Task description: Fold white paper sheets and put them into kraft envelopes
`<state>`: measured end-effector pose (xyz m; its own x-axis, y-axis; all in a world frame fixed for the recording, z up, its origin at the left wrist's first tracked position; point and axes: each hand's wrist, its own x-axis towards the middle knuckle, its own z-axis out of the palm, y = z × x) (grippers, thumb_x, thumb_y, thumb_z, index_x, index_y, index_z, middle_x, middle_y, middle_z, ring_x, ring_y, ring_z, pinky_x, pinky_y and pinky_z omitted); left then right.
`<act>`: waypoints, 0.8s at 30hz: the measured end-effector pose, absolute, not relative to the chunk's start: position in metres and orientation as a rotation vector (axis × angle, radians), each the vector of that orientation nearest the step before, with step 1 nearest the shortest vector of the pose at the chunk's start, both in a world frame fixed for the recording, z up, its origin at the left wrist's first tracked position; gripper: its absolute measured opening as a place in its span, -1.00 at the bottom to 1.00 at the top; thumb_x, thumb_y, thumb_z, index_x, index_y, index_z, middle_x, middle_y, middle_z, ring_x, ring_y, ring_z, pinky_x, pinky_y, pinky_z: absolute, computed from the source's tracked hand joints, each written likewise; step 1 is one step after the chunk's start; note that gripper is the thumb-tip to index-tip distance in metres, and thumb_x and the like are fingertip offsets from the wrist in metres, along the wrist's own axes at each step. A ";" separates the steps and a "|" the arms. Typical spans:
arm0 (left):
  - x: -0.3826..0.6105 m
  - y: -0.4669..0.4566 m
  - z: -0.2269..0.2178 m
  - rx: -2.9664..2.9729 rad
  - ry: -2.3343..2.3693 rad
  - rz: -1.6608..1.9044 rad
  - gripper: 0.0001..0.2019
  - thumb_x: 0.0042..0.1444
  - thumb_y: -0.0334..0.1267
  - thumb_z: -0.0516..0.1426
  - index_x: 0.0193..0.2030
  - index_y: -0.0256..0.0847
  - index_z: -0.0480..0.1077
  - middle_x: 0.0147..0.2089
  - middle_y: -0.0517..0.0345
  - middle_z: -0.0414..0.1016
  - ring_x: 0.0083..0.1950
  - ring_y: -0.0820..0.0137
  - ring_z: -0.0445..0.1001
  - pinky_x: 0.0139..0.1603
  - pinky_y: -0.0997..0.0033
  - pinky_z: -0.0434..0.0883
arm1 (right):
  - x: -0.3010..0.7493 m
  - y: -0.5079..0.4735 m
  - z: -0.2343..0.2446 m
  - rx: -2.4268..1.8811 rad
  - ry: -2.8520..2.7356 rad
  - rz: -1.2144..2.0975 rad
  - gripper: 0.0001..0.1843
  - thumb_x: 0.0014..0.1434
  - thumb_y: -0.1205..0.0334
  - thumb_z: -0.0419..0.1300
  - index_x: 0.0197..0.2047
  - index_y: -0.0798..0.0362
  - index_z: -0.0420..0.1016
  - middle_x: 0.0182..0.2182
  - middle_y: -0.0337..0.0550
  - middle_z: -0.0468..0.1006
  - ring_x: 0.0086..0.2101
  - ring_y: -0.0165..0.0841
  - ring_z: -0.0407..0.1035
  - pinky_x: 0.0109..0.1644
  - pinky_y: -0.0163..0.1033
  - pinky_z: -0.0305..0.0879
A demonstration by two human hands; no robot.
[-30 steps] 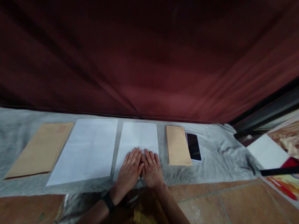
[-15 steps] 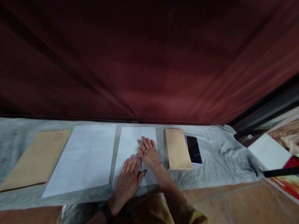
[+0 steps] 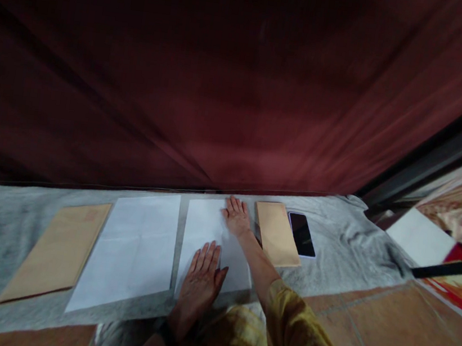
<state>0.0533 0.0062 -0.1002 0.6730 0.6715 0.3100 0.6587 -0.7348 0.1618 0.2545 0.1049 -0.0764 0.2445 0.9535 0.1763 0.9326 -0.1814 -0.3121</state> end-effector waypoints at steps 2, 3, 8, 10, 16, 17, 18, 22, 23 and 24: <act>0.054 0.006 -0.100 2.847 1.138 0.548 -0.40 0.38 -0.03 -0.02 0.47 -0.28 0.17 0.48 -0.16 0.21 0.52 0.08 0.12 0.47 -0.08 0.21 | 0.243 0.093 -0.074 -2.136 -1.721 0.053 -0.44 0.48 0.12 -0.08 0.45 0.13 0.20 0.43 0.12 0.15 0.40 -0.08 0.09 0.46 0.20 -0.07; 0.053 0.006 -0.100 2.854 1.139 0.547 -0.40 0.38 -0.04 -0.03 0.47 -0.29 0.16 0.48 -0.17 0.20 0.53 0.07 0.11 0.47 -0.08 0.21 | 0.236 0.083 -0.073 -2.092 -1.747 0.037 -0.44 0.48 0.13 -0.08 0.46 0.09 0.19 0.44 0.07 0.12 0.41 -0.08 0.07 0.47 0.20 -0.07; 0.048 0.007 -0.106 2.869 1.088 0.542 -0.42 0.35 -0.25 -0.08 0.48 -0.36 0.13 0.48 -0.20 0.20 0.53 0.09 0.11 0.47 -0.11 0.19 | 0.207 0.016 -0.083 -2.021 -1.808 0.036 -0.47 0.47 0.18 -0.05 0.44 0.01 0.23 0.45 -0.03 0.15 0.42 -0.11 0.03 0.47 0.17 -0.05; 0.049 0.010 -0.106 2.823 1.100 0.566 -0.42 0.35 -0.31 -0.10 0.48 -0.35 0.12 0.48 -0.19 0.21 0.52 0.12 0.12 0.48 -0.08 0.19 | 0.204 -0.003 -0.088 -2.041 -1.806 0.052 -0.47 0.46 0.20 -0.03 0.44 0.01 0.24 0.44 -0.02 0.17 0.42 -0.12 0.04 0.47 0.16 -0.03; 0.087 0.056 -0.090 2.670 1.135 0.611 -0.43 0.39 -0.25 -0.14 0.49 -0.35 0.10 0.51 -0.20 0.13 0.55 0.10 0.05 0.49 -0.10 0.14 | 0.207 -0.013 -0.092 -2.077 -1.860 0.105 -0.38 0.40 0.21 0.05 0.48 0.05 0.16 0.46 0.01 0.08 0.43 -0.07 0.01 0.49 0.12 -0.08; 0.094 0.067 -0.089 2.663 1.137 0.601 -0.44 0.40 -0.22 -0.15 0.49 -0.32 0.11 0.51 -0.18 0.16 0.55 0.12 0.06 0.49 -0.09 0.14 | 0.206 -0.012 -0.091 -2.083 -1.863 0.107 -0.39 0.40 0.20 0.04 0.47 0.08 0.17 0.46 0.01 0.09 0.43 -0.07 0.01 0.49 0.12 -0.09; 0.099 0.077 -0.089 2.662 1.141 0.585 -0.44 0.41 -0.18 -0.15 0.48 -0.31 0.13 0.50 -0.17 0.18 0.54 0.12 0.07 0.49 -0.08 0.14 | 0.206 -0.011 -0.091 -2.092 -1.857 0.104 -0.40 0.42 0.19 0.03 0.47 0.09 0.18 0.45 0.01 0.11 0.43 -0.08 0.01 0.49 0.12 -0.09; 0.100 0.104 -0.096 2.699 1.219 0.530 -0.40 0.41 -0.05 -0.13 0.46 -0.34 0.18 0.47 -0.24 0.22 0.53 0.05 0.09 0.48 -0.12 0.11 | 0.203 -0.010 -0.092 -2.119 -1.808 0.061 -0.46 0.47 0.13 -0.03 0.45 0.03 0.22 0.44 -0.05 0.16 0.41 -0.12 0.06 0.49 0.10 -0.06; 0.096 0.107 -0.098 2.717 1.233 0.517 -0.39 0.41 -0.04 -0.13 0.46 -0.36 0.18 0.47 -0.24 0.21 0.54 0.05 0.08 0.49 -0.11 0.10 | 0.203 -0.010 -0.092 -2.114 -1.801 0.049 -0.46 0.47 0.12 -0.02 0.45 0.00 0.22 0.44 -0.07 0.17 0.41 -0.13 0.07 0.48 0.11 -0.06; 0.092 0.110 -0.100 2.736 1.243 0.503 -0.38 0.41 -0.03 -0.14 0.46 -0.39 0.17 0.48 -0.25 0.19 0.54 0.05 0.06 0.49 -0.10 0.08 | 0.203 -0.010 -0.093 -2.107 -1.795 0.038 -0.47 0.48 0.11 -0.02 0.45 -0.03 0.23 0.44 -0.08 0.17 0.40 -0.13 0.08 0.48 0.11 -0.05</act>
<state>0.0919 0.1096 -0.0996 0.6135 0.7466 0.2571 0.7153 -0.6634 0.2195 0.2031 -0.0103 -0.0927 0.1874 0.9581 0.2167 0.9482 -0.1188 -0.2948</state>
